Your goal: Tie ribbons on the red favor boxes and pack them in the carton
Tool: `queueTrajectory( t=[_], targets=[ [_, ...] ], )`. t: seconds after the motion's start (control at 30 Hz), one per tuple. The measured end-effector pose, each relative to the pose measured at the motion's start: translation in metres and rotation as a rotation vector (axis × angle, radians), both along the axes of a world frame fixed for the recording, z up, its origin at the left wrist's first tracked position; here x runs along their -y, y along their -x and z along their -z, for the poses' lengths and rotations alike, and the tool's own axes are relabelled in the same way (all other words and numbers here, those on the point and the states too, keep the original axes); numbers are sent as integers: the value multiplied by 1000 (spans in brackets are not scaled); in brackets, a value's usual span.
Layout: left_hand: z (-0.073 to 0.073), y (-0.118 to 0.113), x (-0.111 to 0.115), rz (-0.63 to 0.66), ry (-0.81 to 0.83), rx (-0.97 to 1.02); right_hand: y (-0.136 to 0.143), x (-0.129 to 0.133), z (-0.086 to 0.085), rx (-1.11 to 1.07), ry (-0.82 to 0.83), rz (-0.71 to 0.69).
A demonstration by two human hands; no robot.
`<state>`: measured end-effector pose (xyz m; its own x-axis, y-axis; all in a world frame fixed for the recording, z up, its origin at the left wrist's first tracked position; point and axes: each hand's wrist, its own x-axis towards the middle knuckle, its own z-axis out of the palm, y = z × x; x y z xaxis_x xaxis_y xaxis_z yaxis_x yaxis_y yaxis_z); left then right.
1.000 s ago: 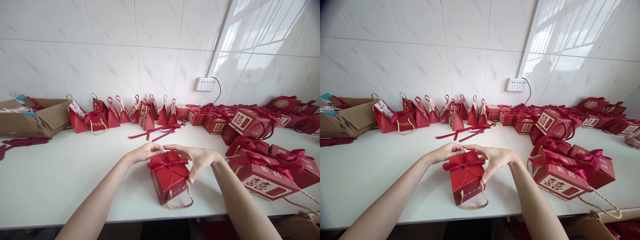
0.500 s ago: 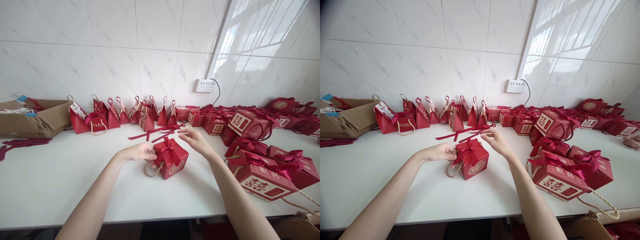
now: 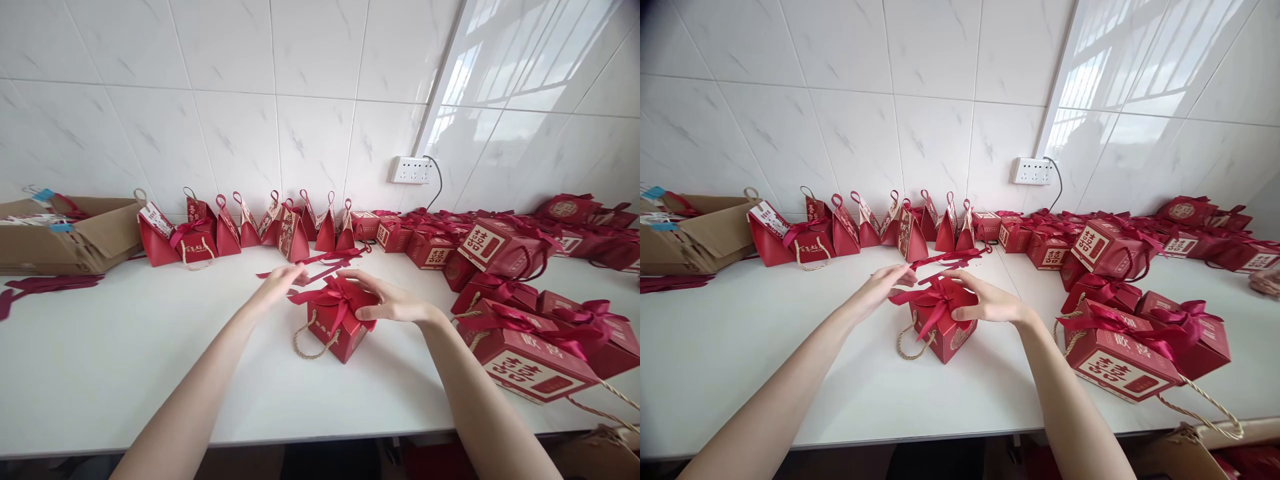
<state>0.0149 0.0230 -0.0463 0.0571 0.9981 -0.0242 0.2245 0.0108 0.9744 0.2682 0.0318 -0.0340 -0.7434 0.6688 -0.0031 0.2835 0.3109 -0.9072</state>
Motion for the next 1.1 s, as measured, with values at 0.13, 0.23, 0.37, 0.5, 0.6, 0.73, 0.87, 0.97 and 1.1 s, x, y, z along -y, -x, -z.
queueTrajectory(
  t=[0.13, 0.23, 0.37, 0.5, 0.6, 0.73, 0.87, 0.97, 1.1],
  targets=[
    [6, -21, 8, 326, 89, 110, 3, 0, 0, -28, -24, -30],
    [6, -23, 13, 446, 139, 151, 2, -3, 0, -41, 17, -29],
    [5, -23, 17, 434, 144, 109, 0, -7, 2, -29, 28, 155],
    [5, -28, 19, 312, 30, 30, 2, -10, 4, -46, -25, 354],
    [9, -31, 18, 140, -115, -56, 7, -11, 6, -80, -73, 500],
    [16, -29, 13, -8, -297, -196, 18, -11, 12, -97, -91, 533],
    [27, -30, 6, -7, -386, -107, 27, -10, 18, -231, -75, 470],
    [37, -33, 1, -62, -463, 43, 31, -13, 25, -319, -45, 487],
    [40, -38, 0, -311, -476, -20, 36, -20, 36, -446, -59, 522]
  ],
)
